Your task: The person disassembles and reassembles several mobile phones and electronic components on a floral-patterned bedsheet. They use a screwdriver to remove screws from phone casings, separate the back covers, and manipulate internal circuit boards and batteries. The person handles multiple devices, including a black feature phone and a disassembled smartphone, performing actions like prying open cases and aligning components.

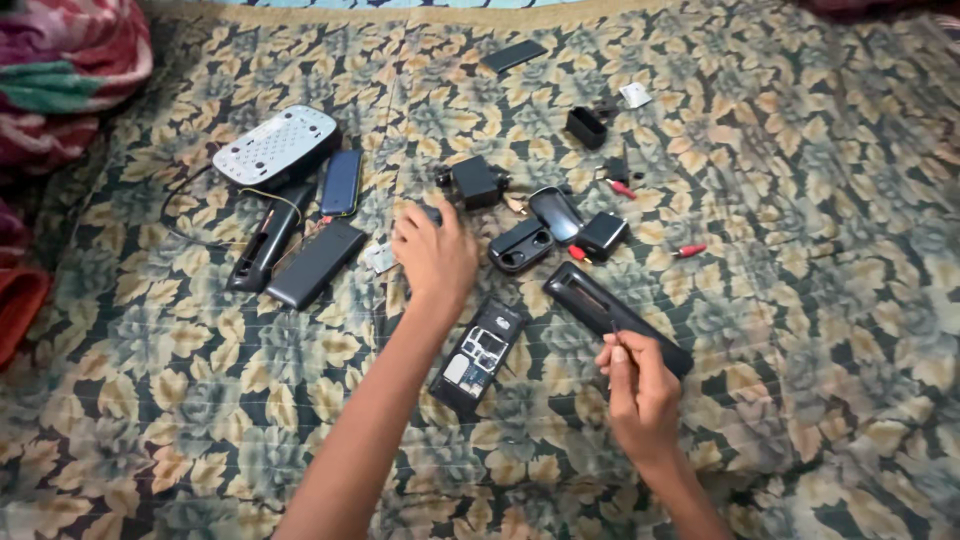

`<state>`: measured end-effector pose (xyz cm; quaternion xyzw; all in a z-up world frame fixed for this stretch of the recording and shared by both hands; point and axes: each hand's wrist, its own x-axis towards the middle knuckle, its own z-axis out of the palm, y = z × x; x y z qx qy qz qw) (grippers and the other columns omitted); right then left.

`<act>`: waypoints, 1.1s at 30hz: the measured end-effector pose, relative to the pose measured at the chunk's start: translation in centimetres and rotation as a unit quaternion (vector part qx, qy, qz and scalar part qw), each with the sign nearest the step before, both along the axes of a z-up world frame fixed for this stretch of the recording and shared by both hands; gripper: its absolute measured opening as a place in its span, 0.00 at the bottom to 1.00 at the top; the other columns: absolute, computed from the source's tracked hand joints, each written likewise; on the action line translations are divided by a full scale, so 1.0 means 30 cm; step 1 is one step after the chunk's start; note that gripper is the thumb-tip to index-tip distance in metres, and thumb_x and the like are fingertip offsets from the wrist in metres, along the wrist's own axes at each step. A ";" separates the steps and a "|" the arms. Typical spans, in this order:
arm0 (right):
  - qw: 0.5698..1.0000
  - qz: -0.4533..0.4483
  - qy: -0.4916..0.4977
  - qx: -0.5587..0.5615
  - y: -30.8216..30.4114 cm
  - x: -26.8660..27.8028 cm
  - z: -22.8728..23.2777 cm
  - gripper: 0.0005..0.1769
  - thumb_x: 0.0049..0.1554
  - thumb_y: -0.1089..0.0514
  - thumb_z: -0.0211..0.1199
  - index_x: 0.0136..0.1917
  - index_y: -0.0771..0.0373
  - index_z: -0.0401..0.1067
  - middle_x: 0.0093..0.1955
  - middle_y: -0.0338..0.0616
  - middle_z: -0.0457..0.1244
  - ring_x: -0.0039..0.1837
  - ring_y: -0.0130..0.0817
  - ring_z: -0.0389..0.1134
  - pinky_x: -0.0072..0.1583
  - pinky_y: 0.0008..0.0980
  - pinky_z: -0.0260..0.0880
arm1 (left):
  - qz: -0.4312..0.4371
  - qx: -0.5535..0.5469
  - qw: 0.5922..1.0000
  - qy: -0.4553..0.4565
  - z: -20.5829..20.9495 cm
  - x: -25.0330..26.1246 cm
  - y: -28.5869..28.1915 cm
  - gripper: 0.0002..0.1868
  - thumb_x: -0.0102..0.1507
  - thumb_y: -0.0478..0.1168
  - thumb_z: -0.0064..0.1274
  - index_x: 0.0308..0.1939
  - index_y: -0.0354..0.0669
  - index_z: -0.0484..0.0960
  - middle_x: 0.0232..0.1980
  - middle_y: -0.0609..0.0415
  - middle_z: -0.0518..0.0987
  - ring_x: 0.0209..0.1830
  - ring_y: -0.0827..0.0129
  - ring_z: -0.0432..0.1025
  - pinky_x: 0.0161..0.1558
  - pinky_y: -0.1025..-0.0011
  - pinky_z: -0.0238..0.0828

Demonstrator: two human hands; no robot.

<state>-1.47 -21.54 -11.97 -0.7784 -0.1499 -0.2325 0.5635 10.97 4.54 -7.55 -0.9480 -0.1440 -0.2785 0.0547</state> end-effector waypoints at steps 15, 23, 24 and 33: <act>0.925 0.043 -0.126 0.357 -0.068 0.017 -0.032 0.07 0.72 0.59 0.49 0.58 0.65 0.61 0.44 0.42 0.58 0.44 0.30 0.58 0.48 0.33 0.65 | -0.329 -0.103 0.937 0.059 0.025 -0.495 -0.487 0.44 0.55 0.43 0.58 0.73 0.30 0.64 0.56 0.31 0.70 0.49 0.44 0.66 0.49 0.55 0.64; 0.962 0.008 -0.042 0.269 -0.125 0.014 -0.014 0.10 0.73 0.60 0.49 0.57 0.69 0.67 0.40 0.40 0.57 0.43 0.26 0.57 0.50 0.31 0.64 | -0.338 -0.044 0.940 -0.030 -0.102 -0.516 -0.431 0.37 0.66 0.49 0.53 0.70 0.23 0.66 0.69 0.34 0.70 0.57 0.48 0.68 0.55 0.55 0.64; 0.970 -0.008 -0.020 0.242 -0.125 0.016 -0.001 0.10 0.73 0.61 0.50 0.56 0.70 0.68 0.43 0.42 0.58 0.45 0.27 0.58 0.51 0.31 0.64 | -0.348 -0.055 0.936 -0.023 -0.101 -0.513 -0.428 0.36 0.67 0.50 0.52 0.70 0.23 0.66 0.69 0.34 0.70 0.57 0.48 0.68 0.56 0.55 0.64; 0.948 0.118 -0.003 0.297 -0.102 0.040 0.153 0.13 0.68 0.61 0.53 0.65 0.61 0.63 0.43 0.36 0.55 0.45 0.26 0.57 0.56 0.31 0.65 | -0.374 -0.047 0.926 -0.019 -0.030 -0.541 -0.303 0.34 0.64 0.44 0.54 0.70 0.29 0.69 0.72 0.40 0.68 0.62 0.49 0.65 0.59 0.57 0.61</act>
